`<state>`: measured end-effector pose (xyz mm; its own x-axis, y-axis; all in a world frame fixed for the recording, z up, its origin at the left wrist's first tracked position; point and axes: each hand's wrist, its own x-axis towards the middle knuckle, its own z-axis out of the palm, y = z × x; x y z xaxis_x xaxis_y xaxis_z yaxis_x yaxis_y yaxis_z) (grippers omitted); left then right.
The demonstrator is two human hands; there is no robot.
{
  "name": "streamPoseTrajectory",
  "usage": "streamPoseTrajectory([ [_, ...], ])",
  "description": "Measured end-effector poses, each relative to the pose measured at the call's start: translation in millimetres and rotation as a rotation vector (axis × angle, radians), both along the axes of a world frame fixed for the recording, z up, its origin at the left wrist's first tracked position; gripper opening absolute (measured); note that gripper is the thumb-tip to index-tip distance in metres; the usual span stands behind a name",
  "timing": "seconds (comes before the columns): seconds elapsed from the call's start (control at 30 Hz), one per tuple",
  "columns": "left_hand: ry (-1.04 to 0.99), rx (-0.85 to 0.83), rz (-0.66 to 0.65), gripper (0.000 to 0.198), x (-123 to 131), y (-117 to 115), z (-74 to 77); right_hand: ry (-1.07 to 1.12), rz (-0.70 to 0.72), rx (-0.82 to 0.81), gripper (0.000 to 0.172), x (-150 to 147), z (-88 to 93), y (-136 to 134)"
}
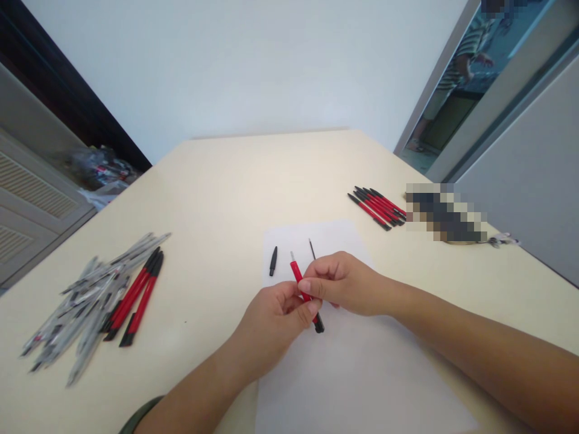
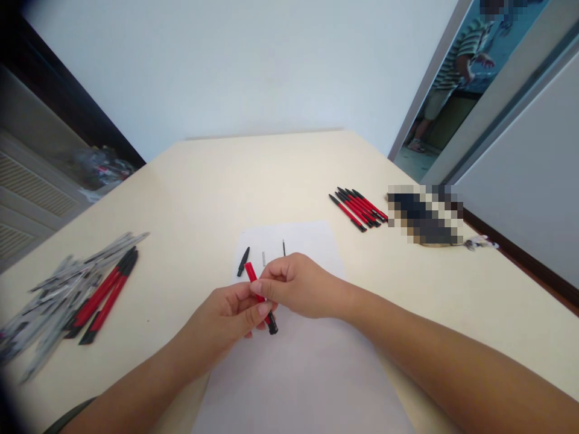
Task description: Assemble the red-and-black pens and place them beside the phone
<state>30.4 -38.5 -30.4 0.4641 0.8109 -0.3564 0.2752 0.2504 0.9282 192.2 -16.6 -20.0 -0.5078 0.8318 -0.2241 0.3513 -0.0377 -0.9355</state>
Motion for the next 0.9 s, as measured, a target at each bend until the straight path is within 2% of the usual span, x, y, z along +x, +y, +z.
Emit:
streamPoseTrajectory([
  [0.17, -0.017, -0.013, 0.004, 0.022, 1, 1, 2.1, -0.048, 0.002, 0.009, 0.030, 3, 2.1, 4],
  [0.27, 0.010, -0.026, 0.035, 0.023, 1, 1, 3.0, -0.123, -0.084, 0.085, 0.033, 6, 3.5, 8],
  [0.4, 0.023, -0.054, 0.059, 0.024, 1, 1, 2.7, -0.425, -0.263, 0.358, 0.035, 13, 2.4, 19],
  [0.47, 0.022, -0.053, 0.054, 0.023, 1, 1, 2.4, -0.631, -0.291, 0.501, 0.033, 15, 2.0, 26],
  [0.53, 0.018, -0.042, 0.048, 0.023, 1, 1, 2.2, -0.820, -0.243, 0.549, 0.031, 14, 1.5, 32],
  [0.67, 0.012, -0.033, 0.043, 0.022, 1, 1, 1.5, -1.060, -0.088, 0.507, 0.026, 7, -0.2, 43],
  [0.9, 0.013, -0.034, 0.037, 0.023, 1, 2, -0.6, -1.130, -0.040, 0.458, 0.022, 3, 0.3, 47],
])
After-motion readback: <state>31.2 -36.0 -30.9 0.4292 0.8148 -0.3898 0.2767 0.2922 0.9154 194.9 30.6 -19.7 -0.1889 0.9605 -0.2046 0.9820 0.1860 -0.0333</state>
